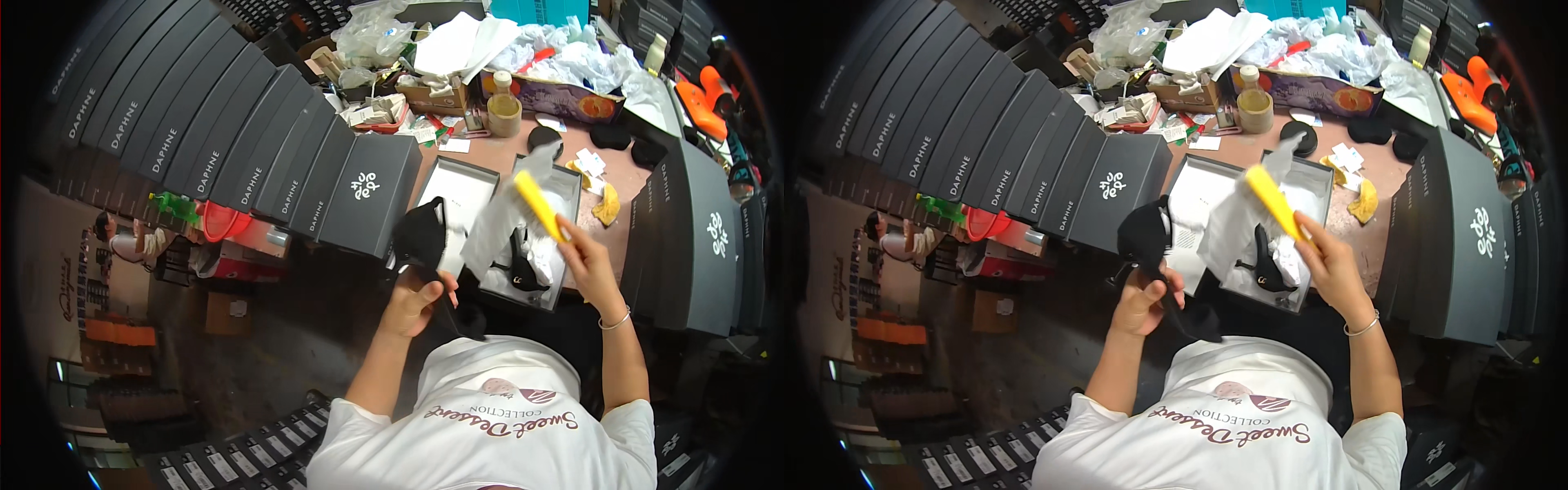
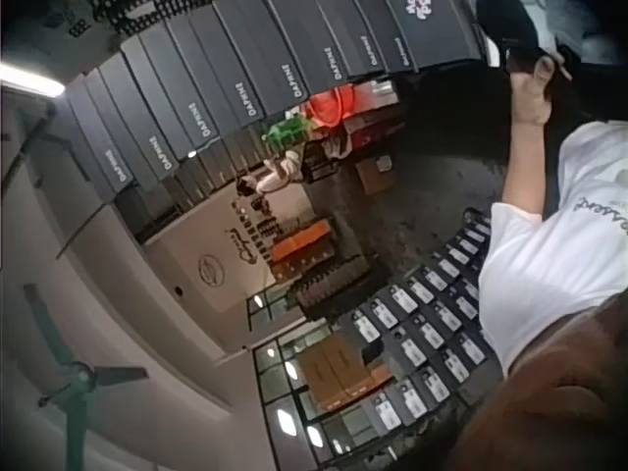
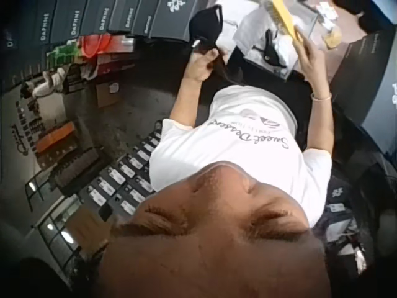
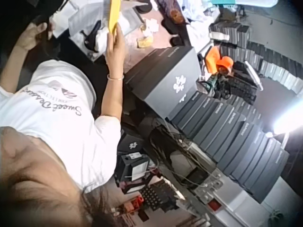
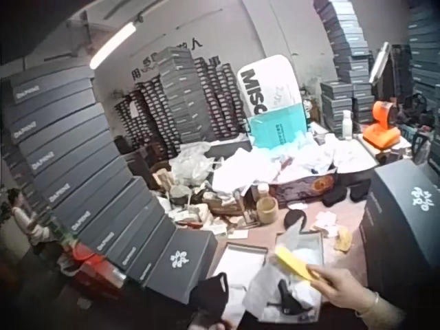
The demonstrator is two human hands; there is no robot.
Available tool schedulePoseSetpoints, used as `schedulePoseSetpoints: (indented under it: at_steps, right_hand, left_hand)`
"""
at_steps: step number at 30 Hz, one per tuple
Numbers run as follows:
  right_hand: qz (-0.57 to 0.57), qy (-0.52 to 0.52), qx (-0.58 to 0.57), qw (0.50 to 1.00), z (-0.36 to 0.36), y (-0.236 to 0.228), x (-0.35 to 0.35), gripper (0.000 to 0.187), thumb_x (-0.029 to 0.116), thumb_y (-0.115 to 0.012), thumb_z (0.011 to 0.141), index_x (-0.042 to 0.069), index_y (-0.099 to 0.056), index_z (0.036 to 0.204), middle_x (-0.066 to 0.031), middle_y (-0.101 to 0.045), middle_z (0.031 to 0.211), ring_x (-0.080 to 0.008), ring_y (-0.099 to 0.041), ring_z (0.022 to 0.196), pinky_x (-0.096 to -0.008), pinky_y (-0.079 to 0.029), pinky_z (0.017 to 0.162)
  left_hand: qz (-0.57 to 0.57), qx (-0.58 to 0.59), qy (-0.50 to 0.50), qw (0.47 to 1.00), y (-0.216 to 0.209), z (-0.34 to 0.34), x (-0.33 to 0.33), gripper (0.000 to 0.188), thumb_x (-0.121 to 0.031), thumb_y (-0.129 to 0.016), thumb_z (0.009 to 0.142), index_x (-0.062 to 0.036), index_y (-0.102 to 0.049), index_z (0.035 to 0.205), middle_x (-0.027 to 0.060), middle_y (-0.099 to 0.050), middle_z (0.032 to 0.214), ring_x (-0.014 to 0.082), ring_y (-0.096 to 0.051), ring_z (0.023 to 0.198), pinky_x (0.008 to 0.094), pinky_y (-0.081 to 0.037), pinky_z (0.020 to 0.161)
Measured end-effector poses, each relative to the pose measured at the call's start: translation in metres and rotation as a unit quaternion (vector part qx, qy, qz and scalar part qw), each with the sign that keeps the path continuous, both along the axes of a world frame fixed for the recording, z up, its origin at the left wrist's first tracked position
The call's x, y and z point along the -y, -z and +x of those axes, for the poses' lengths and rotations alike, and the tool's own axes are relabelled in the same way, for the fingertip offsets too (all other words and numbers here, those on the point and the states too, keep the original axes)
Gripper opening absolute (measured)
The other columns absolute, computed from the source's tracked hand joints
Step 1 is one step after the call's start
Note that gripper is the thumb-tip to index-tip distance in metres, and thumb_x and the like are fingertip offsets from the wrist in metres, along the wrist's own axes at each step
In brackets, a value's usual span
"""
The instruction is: The recorder is inspecting, cleaning with a brush and cloth, and then packing high-heeled shoes into boxes with tissue paper.
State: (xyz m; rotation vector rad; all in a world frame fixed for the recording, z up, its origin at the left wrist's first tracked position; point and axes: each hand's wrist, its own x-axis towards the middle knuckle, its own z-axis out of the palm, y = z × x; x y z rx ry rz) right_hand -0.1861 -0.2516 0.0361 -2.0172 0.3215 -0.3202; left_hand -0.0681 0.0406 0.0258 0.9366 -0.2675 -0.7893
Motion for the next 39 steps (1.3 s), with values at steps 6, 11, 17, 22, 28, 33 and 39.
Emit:
schedulePoseSetpoints:
  at_steps: [6, 11, 17, 22, 28, 33, 39]
  right_hand:
    - [-0.412, -0.133, 0.118, 0.893, -0.001, -0.057, -0.024, 0.035, 0.014, -0.060, 0.087, 0.012, -0.060, 0.122, -0.0071, -0.061, 0.081, -0.0177, -0.062, 0.068, -0.0304, -0.049, 0.056]
    - [-0.407, -0.008, 0.035, 0.913, 0.041, -0.021, 0.053, 0.030, 0.011, -0.058, 0.087, 0.011, -0.062, 0.117, -0.0091, -0.055, 0.070, -0.0236, -0.056, 0.052, -0.0345, -0.046, 0.045]
    - [-0.564, -0.109, -0.010, 0.818, 0.034, -0.060, -0.011, 0.043, 0.022, -0.067, 0.083, 0.019, -0.058, 0.125, -0.0037, -0.048, 0.065, -0.0183, -0.054, 0.049, -0.0336, -0.045, 0.044]
    - [-0.392, -0.324, 0.089, 0.856, 0.016, -0.086, -0.051, 0.049, 0.022, -0.063, 0.086, 0.019, -0.051, 0.133, -0.0057, -0.055, 0.069, -0.0239, -0.058, 0.054, -0.0360, -0.047, 0.048]
    - [-0.393, -0.255, 0.088, 0.879, 0.028, -0.084, -0.041, 0.054, 0.012, -0.063, 0.082, 0.018, -0.050, 0.135, -0.0082, -0.058, 0.074, -0.0273, -0.059, 0.058, -0.0366, -0.048, 0.051]
    - [-0.319, -0.011, 0.049, 0.947, 0.068, -0.040, 0.014, 0.050, 0.011, -0.061, 0.088, 0.018, -0.048, 0.136, -0.0160, -0.063, 0.087, -0.0337, -0.064, 0.079, -0.0404, -0.051, 0.068]
    - [-0.170, -0.129, 0.160, 0.964, 0.070, -0.036, -0.037, 0.051, 0.009, -0.062, 0.087, 0.015, -0.047, 0.136, -0.0147, -0.063, 0.088, -0.0321, -0.063, 0.081, -0.0388, -0.051, 0.073]
  left_hand:
    - [0.183, 0.282, -0.044, 0.941, -0.017, -0.006, 0.007, 0.043, -0.017, -0.080, 0.077, 0.0014, -0.059, 0.110, 0.0098, -0.066, 0.100, 0.0166, -0.064, 0.088, 0.0297, -0.051, 0.078]
    - [0.389, 0.482, -0.036, 0.784, -0.045, 0.001, -0.001, 0.031, -0.011, -0.078, 0.073, -0.0009, -0.064, 0.099, 0.0123, -0.068, 0.078, 0.0228, -0.068, 0.074, 0.0328, -0.052, 0.062]
    - [0.455, 0.701, -0.012, 0.548, -0.042, 0.019, -0.023, 0.016, -0.009, -0.072, 0.072, -0.0061, -0.059, 0.081, 0.0136, -0.059, 0.076, 0.0331, -0.059, 0.069, 0.0404, -0.048, 0.062]
    - [0.420, 0.674, -0.035, 0.607, -0.036, 0.025, -0.026, 0.022, -0.014, -0.074, 0.071, -0.0034, -0.058, 0.081, 0.0104, -0.057, 0.074, 0.0299, -0.059, 0.074, 0.0392, -0.048, 0.064]
    - [0.427, 0.658, -0.073, 0.616, -0.027, 0.031, -0.024, 0.021, -0.012, -0.075, 0.071, -0.0017, -0.061, 0.083, 0.0133, -0.060, 0.076, 0.0359, -0.060, 0.071, 0.0417, -0.049, 0.066]
    - [0.158, 0.165, -0.211, 0.950, -0.015, 0.038, -0.013, 0.027, -0.011, -0.068, 0.086, -0.0004, -0.060, 0.110, 0.0085, -0.064, 0.100, 0.0217, -0.063, 0.094, 0.0354, -0.049, 0.086]
    - [-0.058, -0.125, -0.182, 0.974, -0.009, 0.049, -0.008, 0.028, -0.013, -0.053, 0.097, -0.0004, -0.053, 0.121, 0.0132, -0.059, 0.117, 0.0239, -0.054, 0.117, 0.0406, -0.045, 0.100]
